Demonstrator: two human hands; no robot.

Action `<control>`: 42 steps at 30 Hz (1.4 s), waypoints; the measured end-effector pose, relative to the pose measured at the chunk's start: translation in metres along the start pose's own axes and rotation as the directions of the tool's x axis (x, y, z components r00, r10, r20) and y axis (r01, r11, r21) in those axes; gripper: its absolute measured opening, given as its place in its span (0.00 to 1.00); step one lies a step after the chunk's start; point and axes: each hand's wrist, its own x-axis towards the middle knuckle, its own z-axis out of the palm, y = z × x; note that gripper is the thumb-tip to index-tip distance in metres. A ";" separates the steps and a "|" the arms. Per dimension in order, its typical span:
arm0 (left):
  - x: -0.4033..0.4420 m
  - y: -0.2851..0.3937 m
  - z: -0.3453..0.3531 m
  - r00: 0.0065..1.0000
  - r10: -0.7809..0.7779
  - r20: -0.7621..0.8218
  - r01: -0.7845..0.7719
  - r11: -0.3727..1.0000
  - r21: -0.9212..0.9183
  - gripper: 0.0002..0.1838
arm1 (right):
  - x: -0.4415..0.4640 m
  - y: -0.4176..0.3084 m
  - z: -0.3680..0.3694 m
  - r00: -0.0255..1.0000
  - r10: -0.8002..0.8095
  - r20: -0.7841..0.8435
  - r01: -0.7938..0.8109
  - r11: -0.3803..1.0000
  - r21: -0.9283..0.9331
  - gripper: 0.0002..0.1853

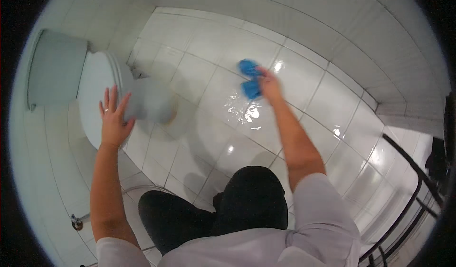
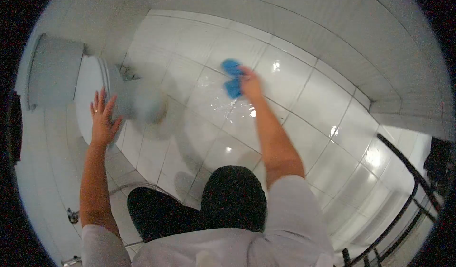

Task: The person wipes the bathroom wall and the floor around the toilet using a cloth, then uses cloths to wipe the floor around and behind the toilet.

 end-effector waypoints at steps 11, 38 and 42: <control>0.004 -0.004 0.007 0.994 0.007 -0.111 -0.022 0.990 -0.141 0.36 | 0.011 0.086 -0.240 0.765 -0.260 -0.590 -0.501 0.335 -0.798 0.34; 0.006 -0.005 0.015 0.972 -0.045 -0.231 -0.006 0.976 -0.216 0.31 | -0.039 0.041 0.275 0.866 -0.084 0.492 0.234 0.939 -0.253 0.19; 0.005 -0.010 0.005 0.993 -0.001 -0.120 -0.035 0.955 -0.296 0.28 | -0.017 -0.030 0.153 0.881 -0.007 0.472 0.054 0.995 -0.085 0.22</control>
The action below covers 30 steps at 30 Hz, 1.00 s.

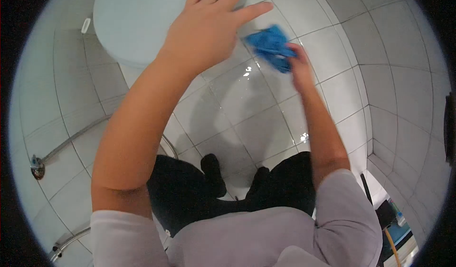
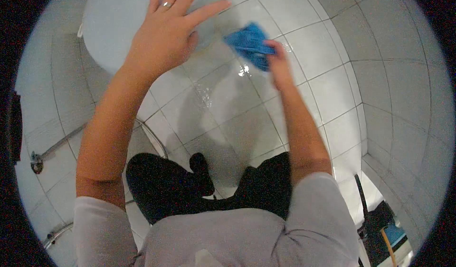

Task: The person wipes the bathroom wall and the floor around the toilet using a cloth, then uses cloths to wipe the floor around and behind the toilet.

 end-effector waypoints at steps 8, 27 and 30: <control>-0.005 -0.006 0.012 0.983 0.036 -0.181 -0.049 0.997 -0.067 0.26 | -0.066 0.110 -0.231 0.898 0.254 -0.359 -0.440 0.529 -0.725 0.36; -0.006 -0.011 0.028 0.921 0.073 -0.383 -0.090 0.996 -0.028 0.23 | -0.007 0.009 0.184 0.818 0.226 0.529 -0.352 0.924 0.151 0.24; -0.004 -0.010 0.027 0.930 0.050 -0.364 -0.076 0.995 -0.058 0.22 | -0.019 -0.053 0.122 0.834 0.294 0.467 -0.318 0.948 -0.027 0.25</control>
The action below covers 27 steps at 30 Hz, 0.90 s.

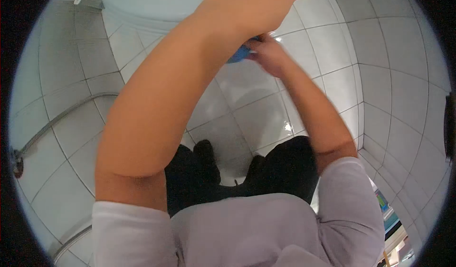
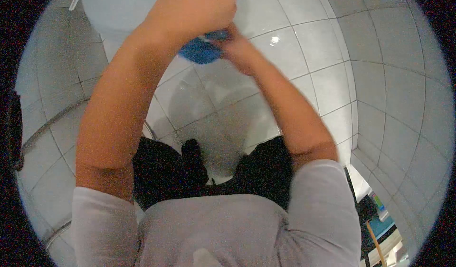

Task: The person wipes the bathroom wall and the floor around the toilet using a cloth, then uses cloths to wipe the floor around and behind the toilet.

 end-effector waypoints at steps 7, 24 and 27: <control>-0.002 -0.002 0.002 0.999 0.015 -0.052 -0.014 1.000 0.017 0.20 | -0.115 0.017 -0.117 0.871 0.329 -0.364 -0.376 0.924 -0.065 0.15; -0.008 -0.002 -0.006 1.000 -0.005 0.001 0.005 0.999 -0.049 0.17 | -0.016 0.152 0.002 0.968 0.011 -0.252 -0.233 0.417 -0.878 0.26; -0.010 -0.004 0.009 0.993 0.018 -0.119 -0.015 1.000 0.025 0.16 | 0.046 0.151 0.068 0.989 -0.103 -0.107 -0.043 0.489 -0.871 0.25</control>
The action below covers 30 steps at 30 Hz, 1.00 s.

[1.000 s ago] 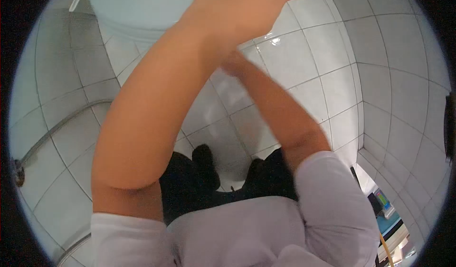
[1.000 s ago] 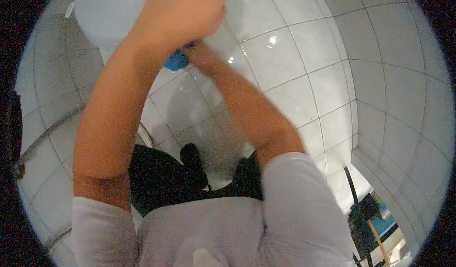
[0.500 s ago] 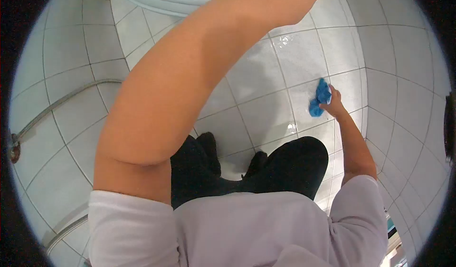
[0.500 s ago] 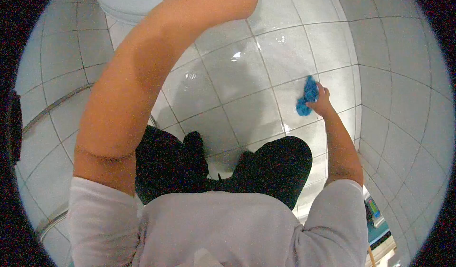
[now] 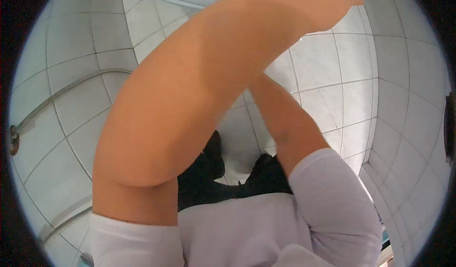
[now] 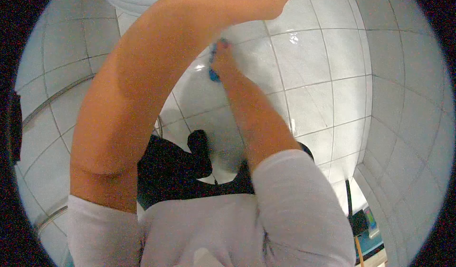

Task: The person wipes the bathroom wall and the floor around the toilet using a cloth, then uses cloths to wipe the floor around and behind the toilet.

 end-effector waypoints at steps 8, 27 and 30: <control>0.004 0.002 -0.006 1.000 -0.014 -0.001 0.014 0.999 -0.036 0.13 | -0.026 -0.036 -0.047 0.899 -0.377 0.222 0.280 0.886 0.370 0.22; 0.011 0.008 -0.001 0.981 -0.128 0.145 0.120 0.991 0.060 0.13 | 0.032 -0.006 0.027 0.626 -0.510 0.590 0.778 0.454 -0.434 0.19; 0.012 0.008 -0.003 0.971 -0.116 0.207 0.103 0.992 0.076 0.13 | 0.099 -0.057 0.008 0.937 -0.332 0.106 0.342 0.935 -0.092 0.21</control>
